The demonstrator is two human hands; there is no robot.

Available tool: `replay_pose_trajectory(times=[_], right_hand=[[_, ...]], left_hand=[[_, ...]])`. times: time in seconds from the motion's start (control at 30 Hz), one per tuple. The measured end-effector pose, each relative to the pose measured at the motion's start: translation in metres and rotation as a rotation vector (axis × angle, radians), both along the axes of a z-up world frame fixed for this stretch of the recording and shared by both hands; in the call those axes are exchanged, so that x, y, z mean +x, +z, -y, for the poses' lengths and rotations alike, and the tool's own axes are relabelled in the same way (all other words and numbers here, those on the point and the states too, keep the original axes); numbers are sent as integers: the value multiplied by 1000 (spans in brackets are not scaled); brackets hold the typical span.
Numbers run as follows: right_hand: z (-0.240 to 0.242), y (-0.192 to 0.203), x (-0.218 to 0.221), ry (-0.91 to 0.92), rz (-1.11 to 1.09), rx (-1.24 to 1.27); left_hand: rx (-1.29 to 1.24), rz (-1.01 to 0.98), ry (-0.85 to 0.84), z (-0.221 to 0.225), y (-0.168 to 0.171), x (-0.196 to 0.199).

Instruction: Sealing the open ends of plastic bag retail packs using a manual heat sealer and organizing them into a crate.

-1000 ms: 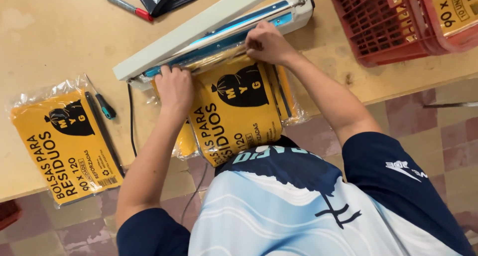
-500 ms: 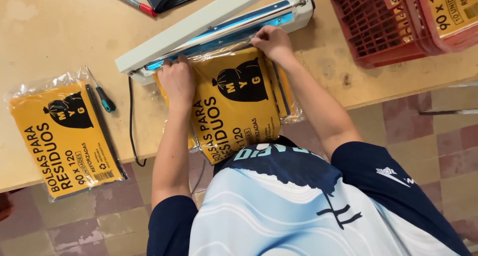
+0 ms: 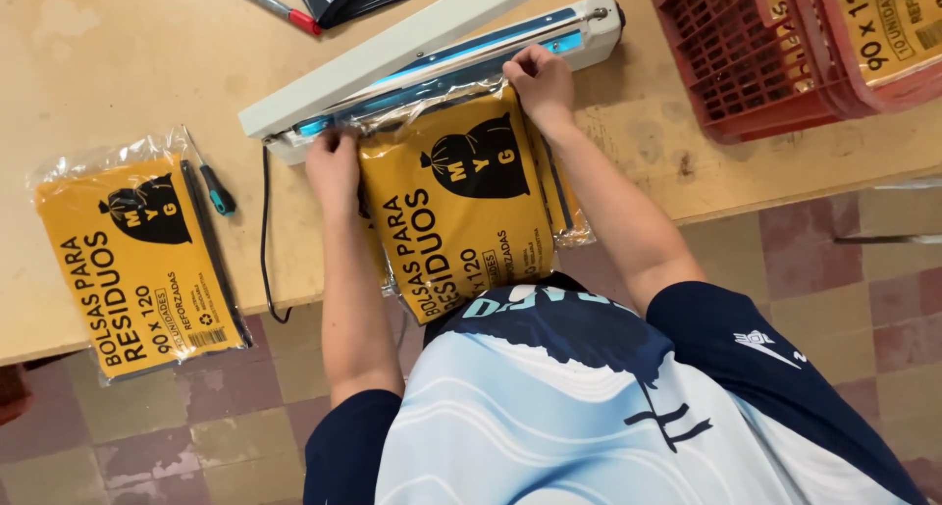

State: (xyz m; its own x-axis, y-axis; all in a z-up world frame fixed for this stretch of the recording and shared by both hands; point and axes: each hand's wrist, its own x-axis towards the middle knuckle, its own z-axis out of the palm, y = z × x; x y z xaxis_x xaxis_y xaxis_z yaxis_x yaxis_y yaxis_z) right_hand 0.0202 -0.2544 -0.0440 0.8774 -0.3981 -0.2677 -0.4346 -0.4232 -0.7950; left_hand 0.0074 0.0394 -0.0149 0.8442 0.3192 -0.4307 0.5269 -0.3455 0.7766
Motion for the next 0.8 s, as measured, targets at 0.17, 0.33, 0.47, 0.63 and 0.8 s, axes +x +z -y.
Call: replay_pose_trajectory(times=[0.17,0.33,0.47,0.63,0.8], right_hand=[[4,-13,2,33,100,-79],[3,-10,0,42,90,-83],[5,-14,0,53,94,-67],[0,3,-4,54,54,-74],[1,1,-4,46,55,-43]], left_hand=[[-248,153,278,2,-36,19],[-261,150,364,0,-33,15],[-259,37,218,5,-14,18],[-318,169,467,11,-49,31],[-328,86,454,9,-6,17]])
